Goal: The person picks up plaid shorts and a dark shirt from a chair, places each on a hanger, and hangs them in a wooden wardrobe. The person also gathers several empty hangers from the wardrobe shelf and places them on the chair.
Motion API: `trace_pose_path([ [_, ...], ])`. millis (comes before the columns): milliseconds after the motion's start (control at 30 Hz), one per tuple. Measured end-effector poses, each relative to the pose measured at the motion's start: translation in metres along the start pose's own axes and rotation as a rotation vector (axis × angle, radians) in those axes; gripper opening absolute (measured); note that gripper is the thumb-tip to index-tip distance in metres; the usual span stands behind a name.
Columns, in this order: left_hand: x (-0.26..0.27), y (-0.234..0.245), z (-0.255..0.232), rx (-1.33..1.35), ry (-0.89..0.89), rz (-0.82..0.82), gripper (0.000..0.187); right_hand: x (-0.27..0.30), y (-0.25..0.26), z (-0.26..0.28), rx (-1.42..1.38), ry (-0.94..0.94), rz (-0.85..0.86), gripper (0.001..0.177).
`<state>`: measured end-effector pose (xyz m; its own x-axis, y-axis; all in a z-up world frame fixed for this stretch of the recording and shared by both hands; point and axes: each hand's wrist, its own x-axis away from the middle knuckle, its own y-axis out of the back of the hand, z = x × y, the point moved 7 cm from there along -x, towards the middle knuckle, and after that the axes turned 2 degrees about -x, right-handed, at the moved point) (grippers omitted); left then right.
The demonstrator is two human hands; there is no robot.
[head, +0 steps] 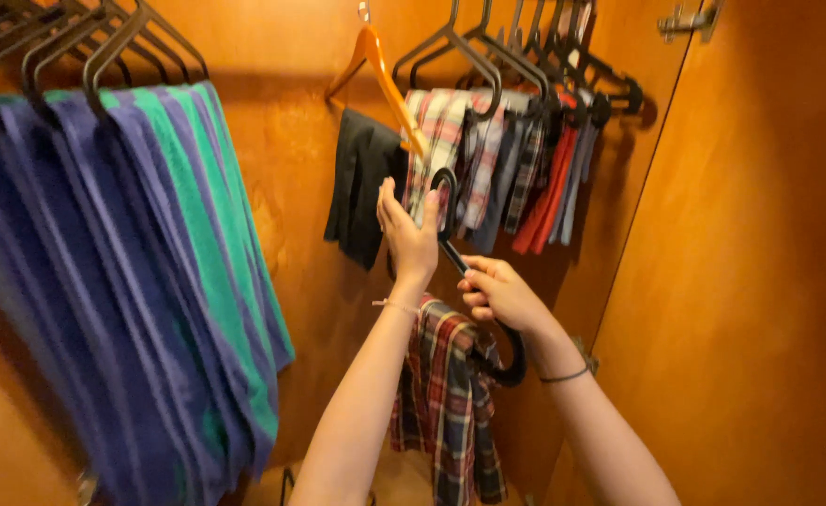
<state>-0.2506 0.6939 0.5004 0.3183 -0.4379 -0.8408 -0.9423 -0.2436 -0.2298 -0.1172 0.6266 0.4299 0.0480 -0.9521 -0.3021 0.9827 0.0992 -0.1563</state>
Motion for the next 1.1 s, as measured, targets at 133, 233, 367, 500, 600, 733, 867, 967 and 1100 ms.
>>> trace_pose_path([
  [133, -0.057, -0.041, 0.011, -0.127, -0.061, -0.018, 0.098, -0.034, 0.015, 0.005, -0.008, 0.021, 0.021, 0.041],
  [233, -0.089, -0.054, 0.031, -0.188, 0.044, -0.011, 0.103, -0.055, 0.022, 0.007, -0.028, 0.045, 0.023, 0.04],
  [367, -0.118, -0.07, 0.066, -0.18, 0.149, 0.106, 0.092, -0.074, 0.021, 0.007, -0.08, -0.022, 0.042, 0.045],
  [500, -0.138, -0.074, 0.103, -0.11, 0.219, 0.183, 0.052, -0.097, 0.019, -0.004, -0.094, -0.013, 0.058, 0.043],
  [600, -0.136, -0.067, 0.106, -0.109, 0.297, 0.222, 0.05, -0.105, 0.009, -0.007, -0.15, -0.048, 0.018, 0.046],
  [733, -0.146, -0.048, 0.091, 0.03, 0.191, 0.215, 0.045, -0.129, -0.003, -0.011, -0.099, 0.0, 0.032, 0.045],
  [867, -0.155, -0.026, 0.107, 0.143, 0.266, 0.191, 0.041, -0.145, -0.023, -0.011, -0.114, 0.003, 0.019, 0.045],
  [967, -0.168, -0.006, 0.119, 0.244, 0.286, 0.206, 0.041, -0.161, -0.033, -0.009, -0.076, 0.029, 0.015, 0.044],
  [1100, -0.184, 0.02, 0.13, 0.521, 0.332, 0.201, 0.042, -0.173, -0.049, 0.003, -0.08, 0.048, 0.042, 0.043],
])
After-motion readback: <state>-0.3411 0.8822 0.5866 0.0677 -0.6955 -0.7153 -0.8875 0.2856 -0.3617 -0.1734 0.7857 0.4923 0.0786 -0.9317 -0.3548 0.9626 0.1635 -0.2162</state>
